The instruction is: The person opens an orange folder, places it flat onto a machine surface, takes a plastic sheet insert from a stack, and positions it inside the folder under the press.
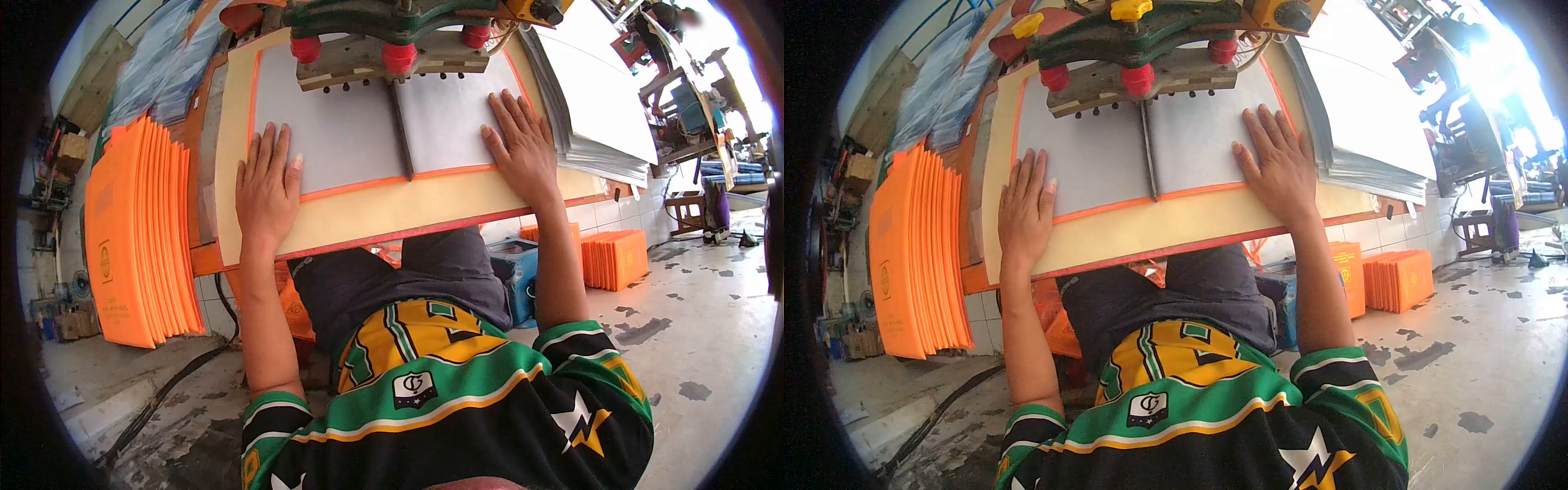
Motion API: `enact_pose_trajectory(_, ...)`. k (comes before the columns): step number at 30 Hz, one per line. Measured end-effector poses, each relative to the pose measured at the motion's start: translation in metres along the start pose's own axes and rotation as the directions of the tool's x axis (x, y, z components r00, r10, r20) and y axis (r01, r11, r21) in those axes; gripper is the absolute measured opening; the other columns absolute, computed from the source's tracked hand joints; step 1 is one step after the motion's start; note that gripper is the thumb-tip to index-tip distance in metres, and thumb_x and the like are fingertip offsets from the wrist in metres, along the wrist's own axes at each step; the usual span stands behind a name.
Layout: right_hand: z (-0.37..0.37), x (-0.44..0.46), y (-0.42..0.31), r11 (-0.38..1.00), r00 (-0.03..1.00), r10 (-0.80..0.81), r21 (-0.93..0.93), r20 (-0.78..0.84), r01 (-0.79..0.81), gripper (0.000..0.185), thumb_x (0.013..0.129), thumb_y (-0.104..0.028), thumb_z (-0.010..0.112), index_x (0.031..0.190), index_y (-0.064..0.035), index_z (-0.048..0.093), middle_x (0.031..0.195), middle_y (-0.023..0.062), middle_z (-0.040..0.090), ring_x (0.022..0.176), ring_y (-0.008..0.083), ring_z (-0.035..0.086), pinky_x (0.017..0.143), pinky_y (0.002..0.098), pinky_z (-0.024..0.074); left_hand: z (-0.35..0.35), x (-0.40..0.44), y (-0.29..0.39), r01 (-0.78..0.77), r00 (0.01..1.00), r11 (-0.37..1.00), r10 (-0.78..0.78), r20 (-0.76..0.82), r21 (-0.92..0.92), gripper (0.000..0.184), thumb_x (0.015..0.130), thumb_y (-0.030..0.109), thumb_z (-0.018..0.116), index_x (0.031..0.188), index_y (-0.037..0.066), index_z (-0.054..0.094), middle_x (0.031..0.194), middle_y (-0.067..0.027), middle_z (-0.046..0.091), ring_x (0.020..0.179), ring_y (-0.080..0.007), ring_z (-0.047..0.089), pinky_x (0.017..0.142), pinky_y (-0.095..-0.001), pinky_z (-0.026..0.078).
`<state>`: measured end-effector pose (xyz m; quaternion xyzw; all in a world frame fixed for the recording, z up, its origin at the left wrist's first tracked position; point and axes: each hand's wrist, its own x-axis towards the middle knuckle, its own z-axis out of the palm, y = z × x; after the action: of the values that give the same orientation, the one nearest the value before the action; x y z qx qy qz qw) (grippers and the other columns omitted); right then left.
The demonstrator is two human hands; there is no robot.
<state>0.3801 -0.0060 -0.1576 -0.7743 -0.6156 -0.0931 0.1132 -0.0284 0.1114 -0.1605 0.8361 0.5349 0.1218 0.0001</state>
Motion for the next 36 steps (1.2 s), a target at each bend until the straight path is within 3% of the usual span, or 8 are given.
enact_pose_trajectory(2, 0.0003, -0.0002, -0.0009, 1.0, 1.0, 0.0, 0.007, -0.01, 0.001, 0.069, 0.114, -0.063, 0.037, 0.171, -0.0254, 0.042, 0.179, 0.0053, 0.037, 0.167, 0.0283, 0.028, 0.136, 0.0546, 0.0186, 0.0029, -0.0003, 0.0002, -0.003, 1.0, 1.0, 0.004, -0.014, 0.009, 0.062, 0.118, 0.053, 0.033, 0.174, 0.026, 0.036, 0.181, -0.0043, 0.03, 0.168, -0.0315, 0.025, 0.135, -0.0574, 0.024)
enact_pose_trajectory(4, 0.0003, -0.0005, -0.0013, 1.0, 1.0, -0.003, 0.017, -0.021, 0.003, 0.068, 0.114, -0.062, 0.037, 0.171, -0.0255, 0.042, 0.178, 0.0053, 0.037, 0.167, 0.0285, 0.029, 0.135, 0.0565, 0.0187, 0.0054, -0.0013, -0.0007, -0.038, 0.992, 0.999, 0.038, -0.117, 0.002, 0.059, 0.117, 0.049, 0.04, 0.17, 0.024, 0.043, 0.178, -0.0056, 0.038, 0.163, -0.034, 0.036, 0.131, -0.0587, 0.03)
enact_pose_trajectory(8, -0.0031, 0.0, -0.0034, 0.999, 0.999, 0.0, 0.033, -0.032, 0.001, 0.067, 0.113, -0.059, 0.042, 0.17, -0.0242, 0.044, 0.177, 0.0061, 0.04, 0.166, 0.0296, 0.031, 0.134, 0.056, 0.0213, 0.0034, -0.0025, 0.0006, -0.036, 0.993, 0.999, 0.033, -0.117, -0.024, 0.06, 0.118, 0.05, 0.039, 0.17, 0.022, 0.043, 0.177, -0.0072, 0.039, 0.164, -0.0339, 0.034, 0.132, -0.0585, 0.029)
enact_pose_trajectory(13, -0.0031, -0.0023, -0.005, 0.998, 0.998, 0.011, 0.066, -0.062, -0.007, 0.065, 0.112, -0.055, 0.048, 0.167, -0.0214, 0.049, 0.175, 0.0077, 0.044, 0.165, 0.0301, 0.034, 0.134, 0.0557, 0.0224, 0.0004, -0.0042, 0.0043, -0.044, 0.982, 0.994, 0.023, -0.189, -0.102, 0.055, 0.115, 0.045, 0.05, 0.164, 0.018, 0.053, 0.171, -0.0093, 0.049, 0.159, -0.0353, 0.043, 0.129, -0.0584, 0.034)
enact_pose_trajectory(21, -0.007, -0.0053, -0.007, 0.986, 0.99, 0.029, 0.166, -0.141, -0.005, 0.058, 0.11, -0.047, 0.057, 0.157, -0.0137, 0.061, 0.167, 0.0124, 0.054, 0.16, 0.032, 0.042, 0.133, 0.0522, 0.0265, -0.0015, -0.0044, 0.0047, -0.052, 0.981, 0.994, 0.033, -0.193, -0.096, 0.055, 0.115, 0.043, 0.051, 0.163, 0.015, 0.054, 0.17, -0.0113, 0.05, 0.159, -0.035, 0.044, 0.129, -0.0554, 0.034)
enact_pose_trajectory(31, -0.0076, -0.0048, -0.0071, 0.986, 0.989, 0.024, 0.169, -0.148, 0.001, 0.056, 0.11, -0.045, 0.058, 0.155, -0.0121, 0.062, 0.165, 0.0141, 0.055, 0.159, 0.0331, 0.044, 0.133, 0.0515, 0.0269, -0.0034, -0.0051, 0.0051, -0.064, 0.973, 0.991, 0.036, -0.227, -0.115, 0.052, 0.114, 0.039, 0.056, 0.156, 0.009, 0.061, 0.164, -0.0161, 0.056, 0.155, -0.0356, 0.05, 0.127, -0.0491, 0.039)
enact_pose_trajectory(36, -0.0075, -0.0055, -0.0071, 0.985, 0.99, 0.029, 0.17, -0.139, -0.005, 0.057, 0.11, -0.046, 0.057, 0.156, -0.0122, 0.061, 0.166, 0.0139, 0.055, 0.159, 0.0326, 0.043, 0.134, 0.0513, 0.0264, 0.0, -0.0063, 0.0045, -0.067, 0.968, 0.984, 0.024, -0.251, -0.165, 0.051, 0.112, 0.038, 0.058, 0.154, 0.008, 0.064, 0.162, -0.0157, 0.058, 0.154, -0.0365, 0.05, 0.127, -0.0525, 0.038)
